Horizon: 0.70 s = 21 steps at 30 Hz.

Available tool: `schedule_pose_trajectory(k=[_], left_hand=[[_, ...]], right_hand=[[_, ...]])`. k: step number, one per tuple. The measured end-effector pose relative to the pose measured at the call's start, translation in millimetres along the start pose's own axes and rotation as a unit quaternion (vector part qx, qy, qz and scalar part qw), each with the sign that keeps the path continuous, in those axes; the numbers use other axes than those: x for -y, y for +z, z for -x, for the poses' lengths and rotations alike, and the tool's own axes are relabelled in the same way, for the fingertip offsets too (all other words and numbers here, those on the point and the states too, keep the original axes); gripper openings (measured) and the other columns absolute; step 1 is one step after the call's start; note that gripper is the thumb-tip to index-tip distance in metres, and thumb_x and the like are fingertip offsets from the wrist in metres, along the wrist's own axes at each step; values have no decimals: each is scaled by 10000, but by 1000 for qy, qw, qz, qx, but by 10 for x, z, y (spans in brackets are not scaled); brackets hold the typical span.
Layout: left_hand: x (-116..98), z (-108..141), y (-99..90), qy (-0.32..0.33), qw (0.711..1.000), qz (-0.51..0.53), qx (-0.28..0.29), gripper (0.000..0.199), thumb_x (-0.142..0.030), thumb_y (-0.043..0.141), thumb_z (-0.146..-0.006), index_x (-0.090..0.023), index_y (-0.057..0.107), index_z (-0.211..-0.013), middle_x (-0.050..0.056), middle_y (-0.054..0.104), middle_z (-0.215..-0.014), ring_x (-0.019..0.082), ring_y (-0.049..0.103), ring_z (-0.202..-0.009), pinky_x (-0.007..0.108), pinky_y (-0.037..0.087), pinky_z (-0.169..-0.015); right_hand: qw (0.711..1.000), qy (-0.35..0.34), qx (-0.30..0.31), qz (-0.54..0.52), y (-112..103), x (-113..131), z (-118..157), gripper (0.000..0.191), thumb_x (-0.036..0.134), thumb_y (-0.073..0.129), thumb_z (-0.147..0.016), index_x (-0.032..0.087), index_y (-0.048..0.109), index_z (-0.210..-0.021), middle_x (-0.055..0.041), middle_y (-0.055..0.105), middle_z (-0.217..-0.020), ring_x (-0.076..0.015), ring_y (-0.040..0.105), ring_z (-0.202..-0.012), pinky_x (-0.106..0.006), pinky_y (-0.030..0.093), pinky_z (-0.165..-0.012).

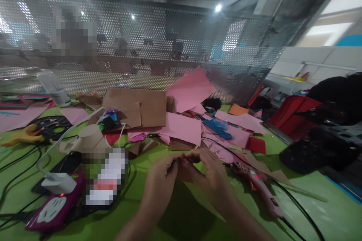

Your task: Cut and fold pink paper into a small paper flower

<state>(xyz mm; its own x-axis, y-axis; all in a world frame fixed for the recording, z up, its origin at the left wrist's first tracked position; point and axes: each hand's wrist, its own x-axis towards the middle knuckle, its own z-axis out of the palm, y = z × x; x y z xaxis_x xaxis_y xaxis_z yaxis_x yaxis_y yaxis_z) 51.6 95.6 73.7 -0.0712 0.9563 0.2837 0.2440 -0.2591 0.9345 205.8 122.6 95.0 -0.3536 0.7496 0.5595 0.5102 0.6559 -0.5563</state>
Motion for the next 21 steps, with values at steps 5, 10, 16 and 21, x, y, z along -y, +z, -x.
schedule_pose_trajectory(k=[5, 10, 16, 21], left_hand=[[-25, -25, -22, -24, 997, 68, 0, 234, -223, 531, -883, -230, 725, -1014, 36, 746, -1023, 201, 665, -962, 278, 475, -857], [-91, -45, -21, -51, 993, 104, -7, 177, -253, 604, -839, -223, 744, -944, 35, 755, -958, 205, 669, -918, 278, 483, -830], [-17, -60, -94, -160, 958, 231, -66, 227, -368, 707, -770, -178, 744, -889, 47, 735, -855, 171, 636, -783, 240, 486, -701], [57, -102, -176, -210, 901, 367, -99, 312, -376, 821, -665, -178, 740, -891, 15, 712, -832, 103, 614, -694, 166, 470, -610]], right_hand=[[1000, -2, 22, -5, -25, -2, -20, 68, 220, 582, -924, 219, 618, -865, -30, 660, -878, -200, 578, -851, -311, 406, -735], [999, -19, 26, 10, -1, -1, -2, 76, 209, 572, -918, 216, 637, -879, -30, 668, -827, -204, 571, -797, -320, 394, -709], [987, 61, -27, -144, -94, -38, -1, 175, 339, 516, -953, 248, 664, -972, -38, 664, -919, -203, 599, -865, -322, 436, -753], [951, 157, -102, -245, -138, -124, -25, 209, 393, 575, -910, 251, 646, -1046, -48, 632, -997, -215, 574, -959, -331, 441, -836]])
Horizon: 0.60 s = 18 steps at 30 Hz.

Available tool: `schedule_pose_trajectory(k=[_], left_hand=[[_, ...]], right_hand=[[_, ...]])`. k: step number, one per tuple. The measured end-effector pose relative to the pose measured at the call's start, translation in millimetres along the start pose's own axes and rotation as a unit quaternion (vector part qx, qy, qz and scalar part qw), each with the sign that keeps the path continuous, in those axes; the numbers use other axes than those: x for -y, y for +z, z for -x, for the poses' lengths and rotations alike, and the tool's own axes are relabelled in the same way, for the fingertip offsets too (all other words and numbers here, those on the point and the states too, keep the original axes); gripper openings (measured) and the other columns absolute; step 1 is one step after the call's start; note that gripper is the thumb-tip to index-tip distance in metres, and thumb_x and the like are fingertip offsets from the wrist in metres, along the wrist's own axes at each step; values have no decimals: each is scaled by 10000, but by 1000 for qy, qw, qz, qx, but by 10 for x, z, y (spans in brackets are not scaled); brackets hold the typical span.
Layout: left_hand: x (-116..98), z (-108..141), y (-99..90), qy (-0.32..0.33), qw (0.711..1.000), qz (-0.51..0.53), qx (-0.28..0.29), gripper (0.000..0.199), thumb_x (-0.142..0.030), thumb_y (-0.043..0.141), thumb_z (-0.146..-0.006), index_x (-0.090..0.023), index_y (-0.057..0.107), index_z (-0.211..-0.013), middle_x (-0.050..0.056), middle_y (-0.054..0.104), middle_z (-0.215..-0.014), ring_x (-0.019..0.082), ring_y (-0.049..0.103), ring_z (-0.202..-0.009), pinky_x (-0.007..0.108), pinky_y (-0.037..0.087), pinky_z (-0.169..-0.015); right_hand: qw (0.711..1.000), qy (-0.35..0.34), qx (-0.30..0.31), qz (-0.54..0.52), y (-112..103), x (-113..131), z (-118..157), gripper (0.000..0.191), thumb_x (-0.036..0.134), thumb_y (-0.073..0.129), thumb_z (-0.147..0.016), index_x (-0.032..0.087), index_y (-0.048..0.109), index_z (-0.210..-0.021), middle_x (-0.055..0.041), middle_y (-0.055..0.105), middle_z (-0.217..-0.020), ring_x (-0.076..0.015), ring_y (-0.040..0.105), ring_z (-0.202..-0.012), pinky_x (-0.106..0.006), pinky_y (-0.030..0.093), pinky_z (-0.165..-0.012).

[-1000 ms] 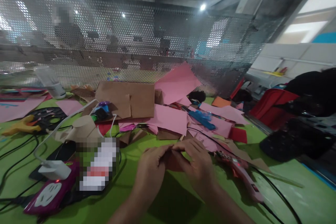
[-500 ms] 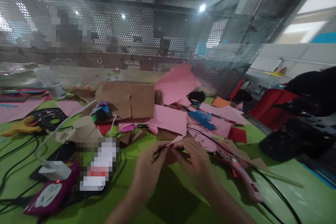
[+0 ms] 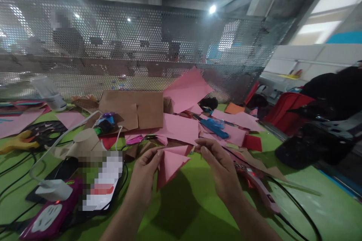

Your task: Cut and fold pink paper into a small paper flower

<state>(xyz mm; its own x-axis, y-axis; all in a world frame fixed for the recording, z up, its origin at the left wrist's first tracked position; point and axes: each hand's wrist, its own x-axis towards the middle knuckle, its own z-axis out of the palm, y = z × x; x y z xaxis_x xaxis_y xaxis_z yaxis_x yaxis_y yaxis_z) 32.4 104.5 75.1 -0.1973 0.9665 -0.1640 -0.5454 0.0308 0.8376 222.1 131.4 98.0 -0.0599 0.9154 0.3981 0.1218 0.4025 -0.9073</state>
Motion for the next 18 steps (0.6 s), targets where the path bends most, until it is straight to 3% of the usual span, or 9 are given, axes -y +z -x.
schedule_pose_trajectory(k=[4, 8, 14, 18], left_hand=[[-25, 14, 11, -39, 996, 76, 35, 279, -301, 853, -636, -169, 732, -850, 14, 724, -830, 101, 646, -704, 156, 495, -639], [-14, 41, 35, -78, 992, 82, 55, 311, -310, 857, -627, -156, 719, -860, 24, 720, -774, 123, 658, -668, 189, 512, -624], [23, 49, 52, -81, 992, 83, 52, 316, -301, 886, -561, -143, 678, -739, -27, 648, -647, 64, 556, -519, 148, 437, -505], [21, 69, 76, -84, 990, 94, 65, 283, -265, 875, -582, -150, 666, -733, -26, 643, -656, 64, 551, -535, 150, 437, -518]], right_hand=[[995, 76, 37, -57, 39, -6, 2, 323, 389, 682, -824, 265, 630, -1118, -42, 613, -1063, -200, 557, -943, -306, 471, -794], [977, 146, 70, -136, 87, 24, 19, 312, 335, 782, -709, 233, 683, -986, -12, 617, -866, -168, 563, -799, -280, 489, -718], [969, 134, 52, -200, 90, -7, 7, 76, 196, 732, -669, 208, 700, -737, -11, 637, -734, -161, 554, -693, -281, 465, -669], [964, 134, 42, -224, 92, -11, 9, 69, 135, 686, -671, 202, 678, -690, -4, 623, -719, -156, 541, -689, -271, 434, -658]])
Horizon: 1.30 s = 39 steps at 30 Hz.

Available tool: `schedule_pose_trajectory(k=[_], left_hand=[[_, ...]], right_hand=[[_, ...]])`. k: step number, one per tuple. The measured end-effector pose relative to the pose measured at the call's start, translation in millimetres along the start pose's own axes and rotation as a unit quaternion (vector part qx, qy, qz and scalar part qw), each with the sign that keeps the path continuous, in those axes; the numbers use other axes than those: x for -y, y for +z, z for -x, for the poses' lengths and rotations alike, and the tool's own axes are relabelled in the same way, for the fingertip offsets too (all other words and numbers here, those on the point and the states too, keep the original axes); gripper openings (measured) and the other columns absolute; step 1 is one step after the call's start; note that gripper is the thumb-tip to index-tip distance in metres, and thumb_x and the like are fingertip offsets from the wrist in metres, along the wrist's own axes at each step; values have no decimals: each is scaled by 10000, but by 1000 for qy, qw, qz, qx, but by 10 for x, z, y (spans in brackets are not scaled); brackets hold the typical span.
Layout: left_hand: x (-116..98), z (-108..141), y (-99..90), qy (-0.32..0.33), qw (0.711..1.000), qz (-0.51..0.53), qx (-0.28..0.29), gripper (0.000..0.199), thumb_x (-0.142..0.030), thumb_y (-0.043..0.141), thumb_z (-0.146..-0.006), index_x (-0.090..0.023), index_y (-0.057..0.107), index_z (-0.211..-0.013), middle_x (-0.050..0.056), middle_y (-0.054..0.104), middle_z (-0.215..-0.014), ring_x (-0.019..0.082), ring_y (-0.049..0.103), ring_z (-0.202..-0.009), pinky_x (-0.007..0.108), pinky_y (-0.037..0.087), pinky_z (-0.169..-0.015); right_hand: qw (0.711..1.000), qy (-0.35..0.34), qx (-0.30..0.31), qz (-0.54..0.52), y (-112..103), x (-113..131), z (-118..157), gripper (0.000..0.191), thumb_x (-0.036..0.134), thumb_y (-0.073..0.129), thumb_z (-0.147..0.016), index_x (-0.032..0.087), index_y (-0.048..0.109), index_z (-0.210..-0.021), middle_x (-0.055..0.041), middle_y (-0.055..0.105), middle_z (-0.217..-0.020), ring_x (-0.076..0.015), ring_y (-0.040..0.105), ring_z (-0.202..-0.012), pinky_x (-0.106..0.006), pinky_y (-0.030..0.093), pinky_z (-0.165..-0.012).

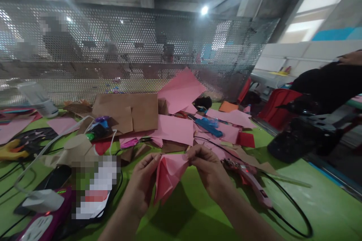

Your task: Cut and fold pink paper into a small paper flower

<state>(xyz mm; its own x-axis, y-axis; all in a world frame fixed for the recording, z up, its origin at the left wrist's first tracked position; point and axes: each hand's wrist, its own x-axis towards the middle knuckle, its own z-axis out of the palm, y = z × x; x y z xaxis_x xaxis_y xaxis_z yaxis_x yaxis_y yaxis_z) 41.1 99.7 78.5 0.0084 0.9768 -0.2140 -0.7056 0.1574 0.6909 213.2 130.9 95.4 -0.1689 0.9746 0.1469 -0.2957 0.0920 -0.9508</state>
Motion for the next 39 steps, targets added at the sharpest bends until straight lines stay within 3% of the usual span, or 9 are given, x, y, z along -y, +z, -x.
schedule_pose_trajectory(k=[5, 9, 13, 15, 18, 23, 30, 35, 39], left_hand=[[-11, -16, 14, 13, 1000, -29, 0, 300, -335, 859, -618, -147, 649, -722, -39, 598, -627, 50, 507, -515, 138, 398, -497], [-54, -26, -24, 62, 991, -119, -20, 303, -399, 821, -655, -156, 673, -761, -39, 578, -626, 61, 484, -526, 151, 386, -508], [-128, 0, -51, 127, 957, -260, -28, 222, -399, 724, -758, -179, 698, -772, -29, 599, -676, 95, 507, -592, 181, 399, -564], [-150, 15, -50, 147, 935, -324, -5, 189, -373, 672, -807, -190, 720, -802, -8, 646, -728, 127, 553, -670, 198, 411, -611], [-149, 28, -43, 154, 915, -370, 47, 173, -328, 638, -835, -207, 752, -882, 23, 712, -825, 172, 607, -788, 231, 433, -706], [-98, 4, -67, 113, 927, -351, 70, 213, -349, 660, -820, -199, 768, -926, 47, 733, -859, 188, 615, -808, 244, 429, -710], [-33, -13, -97, 4, 971, -233, 57, 283, -407, 736, -754, -179, 758, -919, 43, 711, -803, 127, 554, -656, 202, 403, -589], [-10, -24, -84, 19, 965, -254, 61, 276, -414, 721, -770, -183, 758, -918, 41, 705, -785, 133, 563, -676, 200, 406, -597], [-4, -19, -63, 27, 960, -272, 65, 266, -419, 707, -778, -195, 757, -912, 33, 708, -797, 140, 571, -710, 204, 413, -623]], right_hand=[[1000, -10, 12, 12, 5, 38, 13, 87, 116, 656, -663, 202, 658, -650, 5, 610, -703, -155, 536, -695, -271, 421, -676], [994, -7, 83, 74, -36, 105, 15, 152, 122, 564, -655, 190, 697, -685, -32, 659, -738, -194, 584, -761, -315, 436, -743], [989, 1, 106, 107, -41, 151, 22, 176, 220, 564, -740, 187, 701, -846, -59, 677, -888, -228, 599, -890, -335, 431, -787], [988, 29, 93, 117, -21, 140, 22, 192, 309, 623, -791, 203, 684, -940, -50, 674, -942, -220, 597, -926, -324, 430, -795], [979, 81, 111, 152, 4, 86, 13, 274, 416, 715, -766, 189, 696, -920, -41, 681, -878, -192, 598, -821, -296, 433, -719], [970, 86, 121, 191, -3, 18, -8, 295, 450, 757, -730, 163, 694, -749, 12, 602, -653, -124, 509, -608, -243, 371, -566], [963, 49, 104, 244, 23, 38, -1, 273, 422, 725, -771, 163, 659, -712, 12, 593, -651, -127, 502, -608, -244, 384, -563], [946, 16, 111, 305, 61, 5, 9, 270, 418, 683, -801, 169, 646, -701, 7, 606, -663, -138, 505, -627, -241, 379, -563], [952, 22, 83, 294, 78, -36, -1, 336, 438, 717, -747, 182, 553, -605, 39, 496, -566, -113, 418, -543, -225, 305, -492]])
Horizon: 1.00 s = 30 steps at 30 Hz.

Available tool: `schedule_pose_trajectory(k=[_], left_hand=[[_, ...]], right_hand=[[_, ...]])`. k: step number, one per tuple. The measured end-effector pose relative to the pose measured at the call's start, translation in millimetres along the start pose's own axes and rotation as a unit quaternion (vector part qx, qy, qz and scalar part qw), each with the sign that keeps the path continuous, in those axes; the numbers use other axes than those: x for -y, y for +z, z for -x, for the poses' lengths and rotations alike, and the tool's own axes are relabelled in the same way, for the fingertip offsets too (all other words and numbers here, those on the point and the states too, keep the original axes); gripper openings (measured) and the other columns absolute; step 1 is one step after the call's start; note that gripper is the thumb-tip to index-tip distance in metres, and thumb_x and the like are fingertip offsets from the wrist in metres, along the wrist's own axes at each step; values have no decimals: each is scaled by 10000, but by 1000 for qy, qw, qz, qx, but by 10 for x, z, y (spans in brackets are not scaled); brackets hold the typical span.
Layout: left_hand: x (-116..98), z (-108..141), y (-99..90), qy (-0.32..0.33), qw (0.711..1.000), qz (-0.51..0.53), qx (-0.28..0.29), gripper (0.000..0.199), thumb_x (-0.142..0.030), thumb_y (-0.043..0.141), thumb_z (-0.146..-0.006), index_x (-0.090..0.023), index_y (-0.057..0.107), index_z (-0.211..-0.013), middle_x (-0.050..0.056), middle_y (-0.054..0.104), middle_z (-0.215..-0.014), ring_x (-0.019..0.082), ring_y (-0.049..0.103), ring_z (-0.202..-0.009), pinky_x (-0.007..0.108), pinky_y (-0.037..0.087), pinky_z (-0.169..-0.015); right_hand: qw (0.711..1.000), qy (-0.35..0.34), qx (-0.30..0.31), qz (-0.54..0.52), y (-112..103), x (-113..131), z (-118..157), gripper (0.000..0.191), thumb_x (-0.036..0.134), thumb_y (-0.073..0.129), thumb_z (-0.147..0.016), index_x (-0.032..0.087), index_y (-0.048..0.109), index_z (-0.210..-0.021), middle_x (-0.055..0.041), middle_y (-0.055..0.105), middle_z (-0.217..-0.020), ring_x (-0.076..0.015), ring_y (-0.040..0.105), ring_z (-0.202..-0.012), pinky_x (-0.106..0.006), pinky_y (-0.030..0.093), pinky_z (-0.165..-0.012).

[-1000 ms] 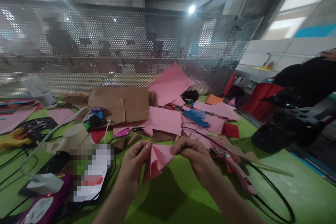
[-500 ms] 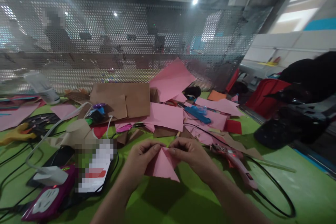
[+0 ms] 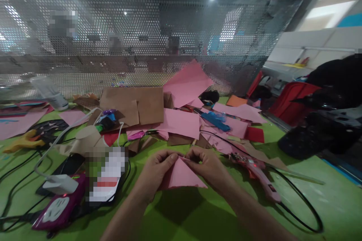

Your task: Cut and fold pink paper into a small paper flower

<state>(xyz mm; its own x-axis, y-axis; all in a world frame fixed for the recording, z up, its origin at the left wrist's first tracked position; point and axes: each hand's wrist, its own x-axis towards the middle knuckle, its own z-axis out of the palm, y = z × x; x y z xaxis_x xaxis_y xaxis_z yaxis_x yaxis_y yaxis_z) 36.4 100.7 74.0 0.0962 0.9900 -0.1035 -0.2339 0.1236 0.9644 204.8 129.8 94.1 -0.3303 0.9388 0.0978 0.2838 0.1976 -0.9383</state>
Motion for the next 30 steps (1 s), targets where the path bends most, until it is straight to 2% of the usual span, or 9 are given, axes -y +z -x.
schedule_pose_trajectory(k=[3, 6, 9, 11, 16, 20, 25, 30], left_hand=[[-8, 16, 8, -20, 1000, 14, 17, 280, -422, 714, -773, -192, 741, -930, 26, 698, -819, 131, 564, -703, 197, 407, -612], [2, 17, 3, -39, 998, 41, 25, 287, -424, 752, -737, -167, 712, -858, 15, 665, -775, 111, 544, -653, 189, 400, -589], [28, -2, -12, -24, 998, 57, -6, 301, -429, 771, -719, -151, 667, -768, -5, 619, -709, 83, 507, -600, 169, 381, -553], [38, -11, -19, -23, 997, 72, -29, 306, -438, 761, -731, -157, 646, -775, -13, 606, -698, 79, 508, -589, 161, 383, -536], [16, 9, -2, -63, 992, 103, -38, 320, -451, 764, -722, -186, 618, -828, -33, 590, -687, 85, 534, -566, 156, 421, -498], [-14, 26, 10, -70, 992, 103, -3, 342, -465, 752, -735, -191, 618, -887, -26, 599, -728, 95, 554, -588, 185, 478, -521], [13, 28, 11, -52, 995, 85, -5, 331, -438, 765, -735, -171, 606, -851, -22, 596, -718, 72, 523, -583, 152, 443, -526], [73, 8, 64, -35, 989, 138, -27, 348, -420, 795, -701, -168, 569, -784, -42, 561, -666, 67, 492, -550, 156, 424, -509]], right_hand=[[1000, 5, -2, -20, 0, -20, -19, 371, 469, 735, -716, 187, 530, -589, 51, 454, -543, -105, 385, -514, -223, 279, -468], [1000, 6, 1, -25, -26, -18, -27, 371, 475, 764, -691, 177, 562, -599, 41, 488, -558, -113, 420, -536, -224, 298, -480], [998, 23, 32, -48, -67, 1, -18, 348, 487, 728, -739, 158, 631, -677, 18, 546, -626, -123, 463, -588, -233, 327, -520], [996, 37, 46, -64, -85, -3, -13, 355, 499, 700, -768, 152, 645, -714, 16, 545, -645, -120, 459, -595, -237, 323, -533], [996, 20, -9, -85, -71, -101, -31, 389, 503, 763, -693, 175, 558, -657, 43, 494, -617, -109, 420, -561, -234, 307, -515], [994, 12, -20, -107, -54, -111, -36, 379, 470, 777, -679, 179, 536, -659, 49, 481, -615, -105, 411, -562, -229, 313, -515], [992, 31, -28, -123, -39, -10, -17, 338, 391, 795, -620, 181, 530, -620, 52, 489, -594, -104, 425, -551, -227, 333, -510], [994, 32, -44, -92, -15, 32, 4, 184, 160, 703, -593, 188, 521, -606, 58, 509, -570, -99, 426, -538, -216, 316, -496]])
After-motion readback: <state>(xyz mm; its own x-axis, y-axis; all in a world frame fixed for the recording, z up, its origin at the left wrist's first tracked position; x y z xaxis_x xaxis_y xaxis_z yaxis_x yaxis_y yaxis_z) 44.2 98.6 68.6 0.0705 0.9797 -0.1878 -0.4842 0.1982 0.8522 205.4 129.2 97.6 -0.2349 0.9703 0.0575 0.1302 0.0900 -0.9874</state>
